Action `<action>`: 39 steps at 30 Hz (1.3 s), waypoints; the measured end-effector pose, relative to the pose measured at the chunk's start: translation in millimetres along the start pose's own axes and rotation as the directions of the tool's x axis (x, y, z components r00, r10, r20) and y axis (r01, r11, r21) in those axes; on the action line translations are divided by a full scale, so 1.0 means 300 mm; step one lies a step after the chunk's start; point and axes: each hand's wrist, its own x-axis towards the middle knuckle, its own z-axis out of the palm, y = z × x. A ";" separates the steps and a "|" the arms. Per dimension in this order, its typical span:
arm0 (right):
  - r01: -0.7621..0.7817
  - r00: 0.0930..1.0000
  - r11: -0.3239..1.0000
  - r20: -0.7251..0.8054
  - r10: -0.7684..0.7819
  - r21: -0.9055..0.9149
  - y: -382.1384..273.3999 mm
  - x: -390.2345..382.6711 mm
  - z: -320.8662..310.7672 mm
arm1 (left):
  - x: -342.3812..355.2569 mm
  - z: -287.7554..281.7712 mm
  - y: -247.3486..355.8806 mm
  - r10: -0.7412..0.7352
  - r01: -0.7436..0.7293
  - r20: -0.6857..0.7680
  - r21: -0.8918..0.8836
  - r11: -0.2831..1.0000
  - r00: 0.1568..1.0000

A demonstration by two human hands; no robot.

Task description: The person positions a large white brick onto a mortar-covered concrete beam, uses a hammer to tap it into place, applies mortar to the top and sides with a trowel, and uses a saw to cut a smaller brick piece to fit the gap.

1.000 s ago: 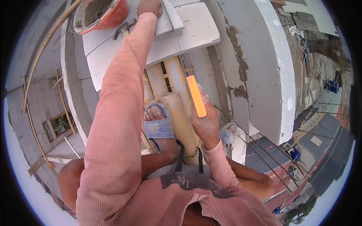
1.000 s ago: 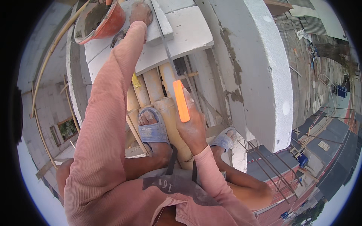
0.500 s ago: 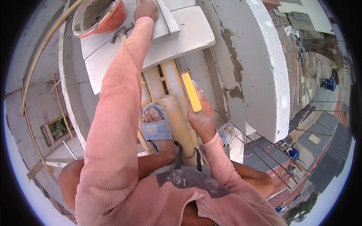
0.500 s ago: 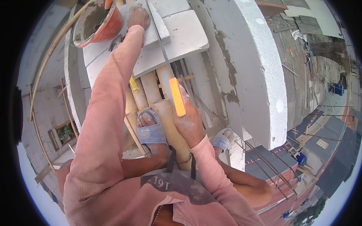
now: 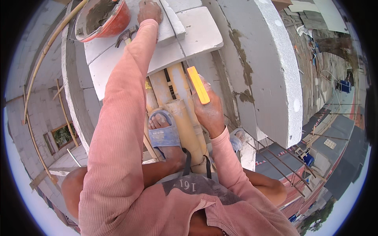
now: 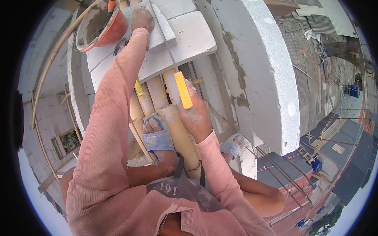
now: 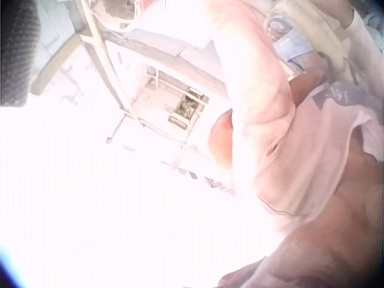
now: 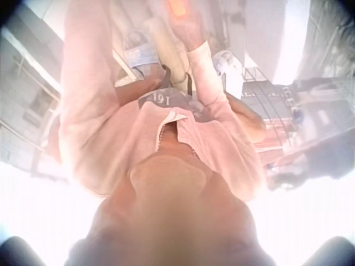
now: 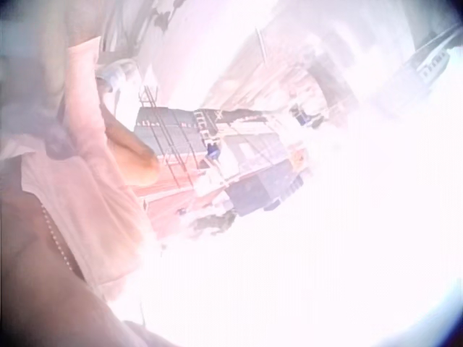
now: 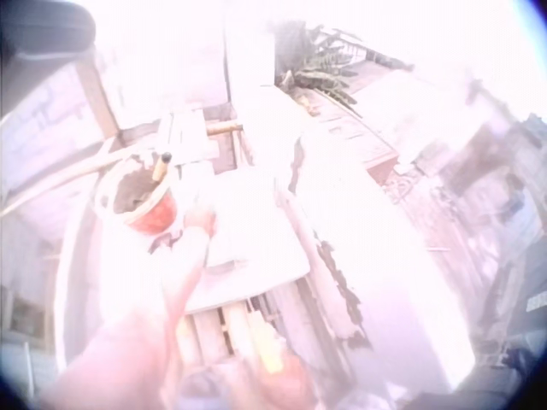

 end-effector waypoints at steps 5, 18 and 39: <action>-0.219 0.973 0.975 0.083 0.217 0.022 -0.024 -0.307 -0.061 | -0.018 -0.090 -0.026 -0.088 0.088 -0.001 -0.036 0.995 0.996; -0.062 0.997 0.998 0.042 0.061 0.026 -0.021 -0.265 -0.013 | -0.025 0.044 -0.101 -0.012 0.009 -0.051 -0.047 0.999 0.999; -0.117 0.987 0.992 0.115 0.112 0.044 0.007 -0.038 -0.039 | -0.029 -0.136 0.042 -0.343 0.299 0.003 -0.500 0.813 0.939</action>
